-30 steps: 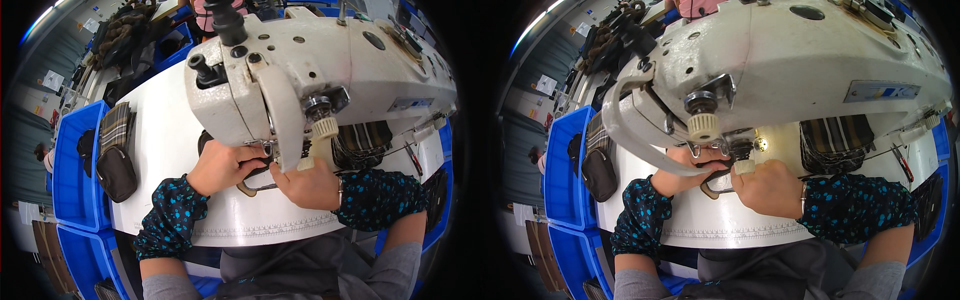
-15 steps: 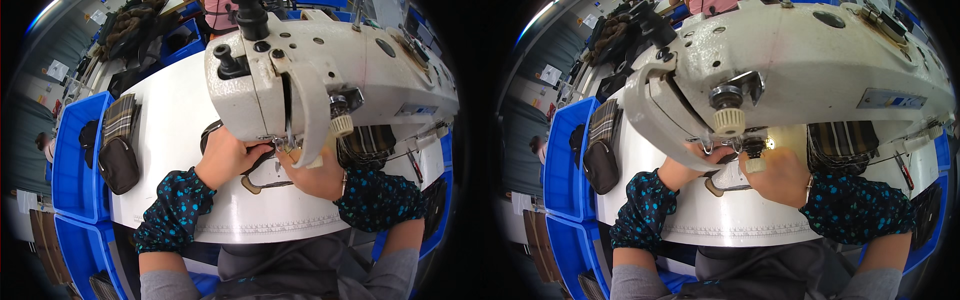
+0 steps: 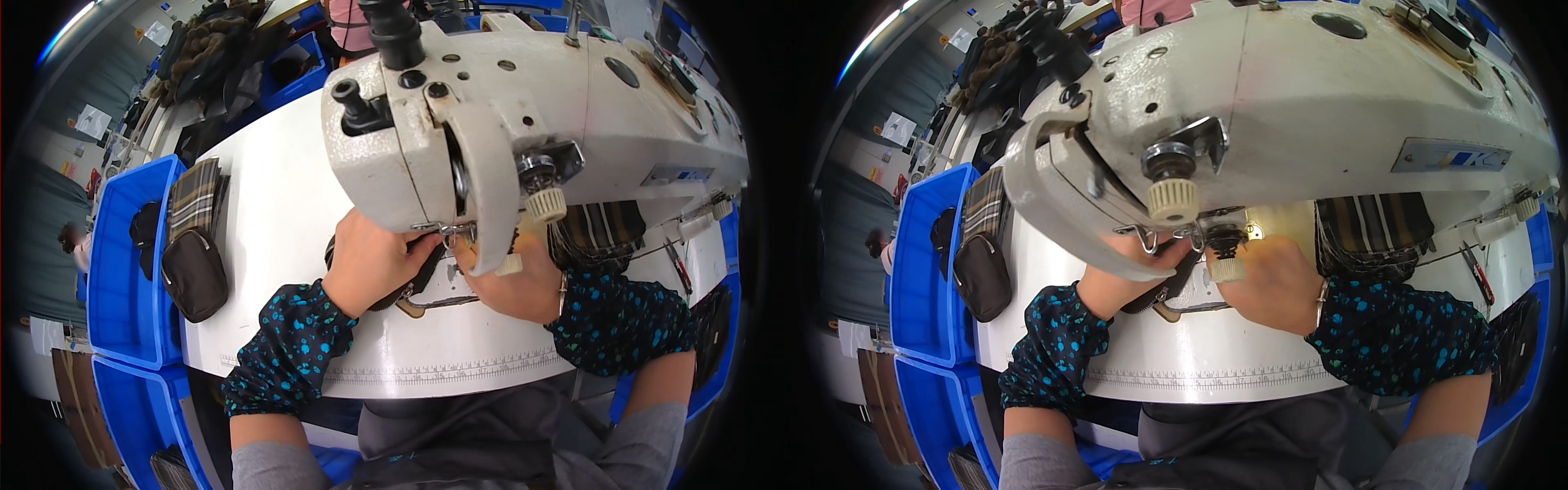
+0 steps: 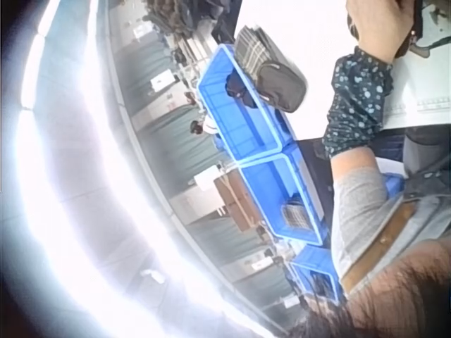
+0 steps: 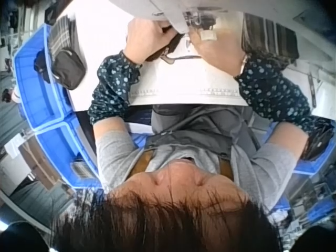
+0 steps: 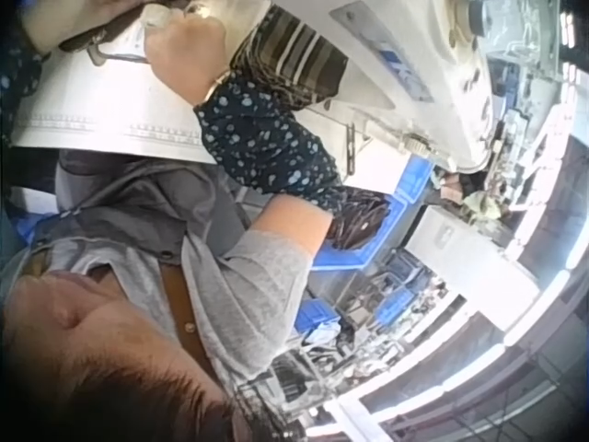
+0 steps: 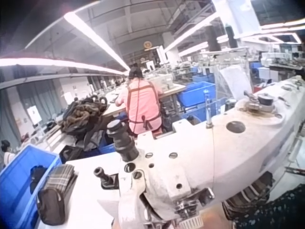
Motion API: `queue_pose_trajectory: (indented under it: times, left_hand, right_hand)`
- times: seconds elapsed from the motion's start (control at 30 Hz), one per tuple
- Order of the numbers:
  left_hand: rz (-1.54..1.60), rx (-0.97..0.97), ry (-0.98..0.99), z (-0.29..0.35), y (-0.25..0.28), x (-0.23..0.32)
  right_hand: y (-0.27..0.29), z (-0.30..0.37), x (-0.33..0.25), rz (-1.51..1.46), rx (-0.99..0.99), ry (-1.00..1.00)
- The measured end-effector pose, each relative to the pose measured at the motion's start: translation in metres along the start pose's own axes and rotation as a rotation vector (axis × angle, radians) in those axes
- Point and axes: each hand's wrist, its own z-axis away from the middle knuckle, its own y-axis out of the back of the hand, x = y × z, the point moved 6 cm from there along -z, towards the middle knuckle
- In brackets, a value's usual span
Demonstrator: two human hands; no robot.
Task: Sewing together pieces of leather or fabric to create a small pouch or bag.
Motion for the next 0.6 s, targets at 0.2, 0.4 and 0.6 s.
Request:
queue_pose_trajectory:
  times: [0.2, 0.4, 0.6]
  left_hand:
    - [-0.035, 0.025, -0.032, 0.0, -0.001, 0.002]
    - [0.052, -0.012, 0.137, -0.001, -0.005, -0.005]
    - [0.344, -0.04, 0.223, 0.006, -0.026, -0.044]
  right_hand:
    - [0.0, 0.0, -0.006, 0.128, -0.026, 0.097]
    - [-0.003, 0.005, -0.019, 0.346, -0.178, 0.232]
    - [0.026, -0.007, -0.046, 0.243, -0.069, 0.247]
